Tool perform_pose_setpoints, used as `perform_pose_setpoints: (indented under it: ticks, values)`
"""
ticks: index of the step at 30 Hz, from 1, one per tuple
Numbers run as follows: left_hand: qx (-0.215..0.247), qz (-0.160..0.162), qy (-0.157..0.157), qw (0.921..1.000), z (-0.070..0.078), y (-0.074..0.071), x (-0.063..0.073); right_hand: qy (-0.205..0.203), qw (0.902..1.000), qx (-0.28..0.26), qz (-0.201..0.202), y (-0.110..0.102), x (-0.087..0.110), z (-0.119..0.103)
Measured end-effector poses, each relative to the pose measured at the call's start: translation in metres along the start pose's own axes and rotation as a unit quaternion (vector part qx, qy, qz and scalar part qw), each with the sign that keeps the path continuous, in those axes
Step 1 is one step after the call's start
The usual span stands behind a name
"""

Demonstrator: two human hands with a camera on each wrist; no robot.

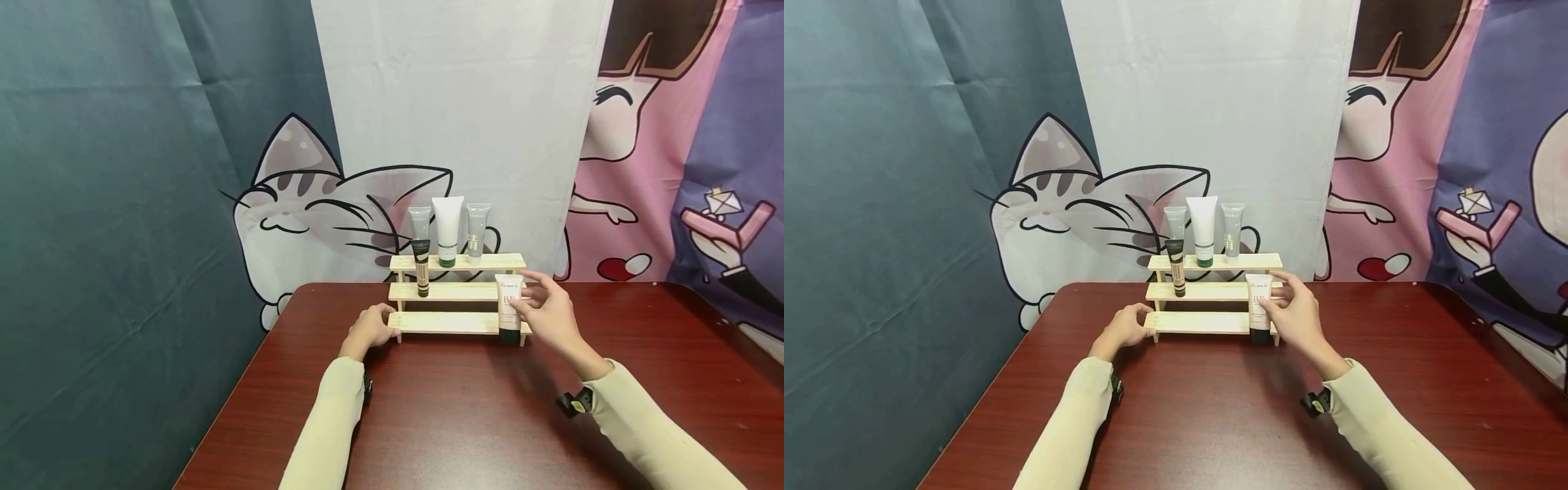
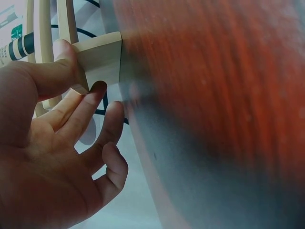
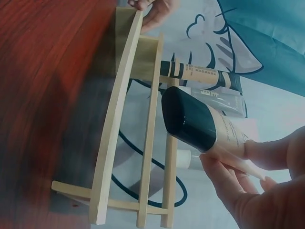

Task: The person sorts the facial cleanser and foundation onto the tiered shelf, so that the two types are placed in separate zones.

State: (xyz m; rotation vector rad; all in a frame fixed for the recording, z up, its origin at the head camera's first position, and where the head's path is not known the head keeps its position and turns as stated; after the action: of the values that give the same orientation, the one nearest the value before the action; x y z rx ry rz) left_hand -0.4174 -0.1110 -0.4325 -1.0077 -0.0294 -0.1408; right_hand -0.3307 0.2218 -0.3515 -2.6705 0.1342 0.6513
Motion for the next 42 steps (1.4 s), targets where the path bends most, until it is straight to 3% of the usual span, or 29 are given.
perform_pose_setpoints:
  ticks: [14, 37, 42]
  values:
    - [0.001, 0.003, 0.001, 1.0, -0.001, 0.0, 0.0, 0.0, 0.9992, -0.035, 0.019, 0.015, -0.019, 0.0]
    - [0.003, 0.006, -0.002, 1.0, -0.001, 0.0, 0.0, -0.051, 0.9941, -0.061, 0.073, 0.038, -0.054, 0.001]
    - [0.004, 0.005, -0.002, 1.0, 0.0, 0.001, 0.0, -0.058, 0.9936, -0.065, 0.072, 0.04, -0.053, -0.012]
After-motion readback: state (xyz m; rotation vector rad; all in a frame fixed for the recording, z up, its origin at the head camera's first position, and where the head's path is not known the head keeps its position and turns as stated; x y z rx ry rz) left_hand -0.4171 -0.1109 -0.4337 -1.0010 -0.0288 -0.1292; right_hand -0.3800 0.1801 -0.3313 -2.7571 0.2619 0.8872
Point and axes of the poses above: each hand's wrist, its own x-axis away from the middle knuckle, its own y-axis out of the palm, z = x × y, the point moved 6 cm from there along -x, towards the middle knuckle, and after that the axes turned 6 degrees about -z, right-handed, at the moved point
